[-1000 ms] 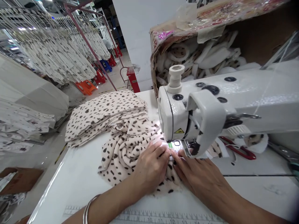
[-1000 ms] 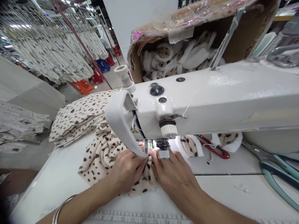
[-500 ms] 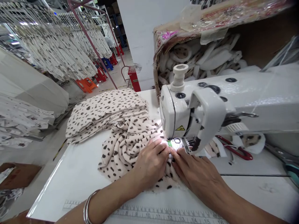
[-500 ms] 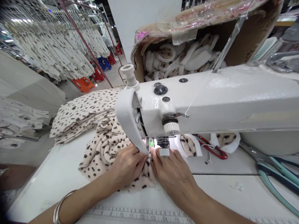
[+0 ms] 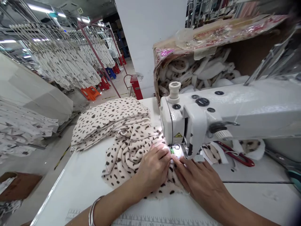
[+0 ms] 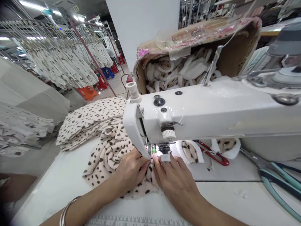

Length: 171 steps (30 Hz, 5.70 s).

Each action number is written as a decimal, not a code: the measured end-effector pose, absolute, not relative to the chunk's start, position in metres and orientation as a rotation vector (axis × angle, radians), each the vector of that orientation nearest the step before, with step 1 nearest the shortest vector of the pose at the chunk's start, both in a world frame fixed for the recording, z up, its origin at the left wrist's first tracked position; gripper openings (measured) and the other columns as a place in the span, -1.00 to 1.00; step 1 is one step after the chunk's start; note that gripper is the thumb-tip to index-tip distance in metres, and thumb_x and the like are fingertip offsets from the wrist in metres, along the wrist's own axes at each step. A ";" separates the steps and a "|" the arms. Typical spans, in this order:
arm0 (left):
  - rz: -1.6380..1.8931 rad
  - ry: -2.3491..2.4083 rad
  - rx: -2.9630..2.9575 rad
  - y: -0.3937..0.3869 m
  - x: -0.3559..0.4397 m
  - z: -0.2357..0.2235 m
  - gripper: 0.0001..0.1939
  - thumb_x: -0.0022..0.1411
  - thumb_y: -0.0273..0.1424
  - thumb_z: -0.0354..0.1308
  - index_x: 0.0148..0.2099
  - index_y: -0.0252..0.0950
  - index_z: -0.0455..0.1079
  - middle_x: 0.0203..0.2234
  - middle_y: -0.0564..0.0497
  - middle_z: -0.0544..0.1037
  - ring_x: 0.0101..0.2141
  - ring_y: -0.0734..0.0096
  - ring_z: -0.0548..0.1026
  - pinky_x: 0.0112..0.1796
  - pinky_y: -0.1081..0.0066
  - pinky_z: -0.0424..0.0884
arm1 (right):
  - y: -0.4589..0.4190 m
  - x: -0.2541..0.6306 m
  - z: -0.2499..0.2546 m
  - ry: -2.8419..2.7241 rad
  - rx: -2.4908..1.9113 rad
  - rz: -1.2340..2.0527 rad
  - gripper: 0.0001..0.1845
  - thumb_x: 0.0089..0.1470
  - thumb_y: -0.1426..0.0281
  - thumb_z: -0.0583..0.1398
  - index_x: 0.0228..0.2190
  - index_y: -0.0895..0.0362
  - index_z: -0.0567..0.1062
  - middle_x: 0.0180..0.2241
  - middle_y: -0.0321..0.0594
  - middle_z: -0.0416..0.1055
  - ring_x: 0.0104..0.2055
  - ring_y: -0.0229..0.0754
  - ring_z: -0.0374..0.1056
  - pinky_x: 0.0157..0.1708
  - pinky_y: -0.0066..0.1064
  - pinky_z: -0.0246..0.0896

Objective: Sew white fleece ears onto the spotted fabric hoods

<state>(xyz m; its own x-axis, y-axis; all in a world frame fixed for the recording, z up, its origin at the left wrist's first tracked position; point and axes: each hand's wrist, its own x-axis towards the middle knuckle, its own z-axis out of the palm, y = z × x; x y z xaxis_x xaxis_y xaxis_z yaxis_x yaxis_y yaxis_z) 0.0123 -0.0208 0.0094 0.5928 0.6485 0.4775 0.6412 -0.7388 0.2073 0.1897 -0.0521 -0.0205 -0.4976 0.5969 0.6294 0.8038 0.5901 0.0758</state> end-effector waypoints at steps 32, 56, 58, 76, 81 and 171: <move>0.596 1.205 2.838 -0.003 0.013 0.018 -0.74 0.32 -0.50 -0.08 -0.42 -0.32 0.32 -0.47 -0.03 0.39 -0.43 0.37 0.40 -0.49 0.44 0.36 | -0.058 0.191 -0.032 -2.310 -0.911 -0.276 -0.61 0.08 0.66 0.01 -0.10 0.29 0.48 -0.09 -0.04 0.47 -0.06 -0.01 0.34 -0.02 -0.14 0.13; 0.817 1.164 2.824 0.009 0.011 0.008 -0.71 0.23 -0.56 0.03 -0.54 -0.33 0.34 -0.54 0.00 0.41 -0.44 0.44 0.45 -0.41 0.49 0.43 | -0.060 0.187 -0.031 -2.365 -0.832 -0.210 -0.56 0.08 0.70 0.03 -0.04 0.28 0.48 0.01 0.01 0.44 0.08 -0.03 0.34 0.01 -0.16 0.24; 0.809 1.162 2.820 0.011 0.010 0.007 -0.72 0.22 -0.56 0.04 -0.55 -0.33 0.32 -0.53 0.00 0.41 -0.44 0.43 0.45 -0.44 0.50 0.41 | -0.060 0.186 -0.033 -2.353 -0.846 -0.214 -0.55 0.05 0.71 0.04 -0.05 0.29 0.48 -0.01 0.01 0.45 0.06 -0.02 0.35 0.00 -0.15 0.24; 0.760 1.154 2.711 0.010 0.000 0.009 -0.86 0.22 -0.52 0.16 -0.41 -0.30 0.35 -0.49 0.06 0.45 -0.39 0.43 0.47 -0.31 0.45 0.46 | -0.059 0.197 -0.001 -2.219 -0.825 -0.027 -0.73 0.17 0.56 0.05 -0.26 0.14 0.54 -0.25 -0.18 0.55 -0.19 -0.18 0.46 -0.13 -0.29 0.29; 0.823 1.056 2.771 -0.004 -0.005 0.018 -0.89 0.31 -0.52 0.04 -0.13 -0.34 0.36 -0.25 -0.10 0.49 -0.15 0.27 0.46 -0.19 0.30 0.48 | -0.040 0.224 0.006 -2.021 -0.951 -0.158 -0.82 0.16 0.46 0.14 -0.49 0.10 0.42 -0.51 -0.21 0.41 -0.42 -0.14 0.36 -0.26 -0.23 0.26; 0.706 0.935 2.404 -0.034 -0.035 0.065 -0.77 -0.06 -0.68 0.02 -0.40 -0.27 0.13 -0.28 -0.03 0.37 -0.29 0.39 0.39 -0.33 0.46 0.34 | -0.067 0.170 0.009 -2.052 -0.916 0.240 -0.87 0.19 0.31 0.16 -0.25 0.10 0.34 -0.35 -0.24 0.39 -0.43 -0.25 0.36 -0.51 -0.46 0.24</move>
<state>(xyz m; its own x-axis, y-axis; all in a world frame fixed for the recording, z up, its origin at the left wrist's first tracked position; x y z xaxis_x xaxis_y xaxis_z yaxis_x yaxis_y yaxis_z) -0.0354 -0.0343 0.0647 0.6369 0.7136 0.2919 0.4757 -0.6616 0.5796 0.1698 -0.0670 0.0092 -0.3671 0.6841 0.6303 0.5203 0.7127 -0.4705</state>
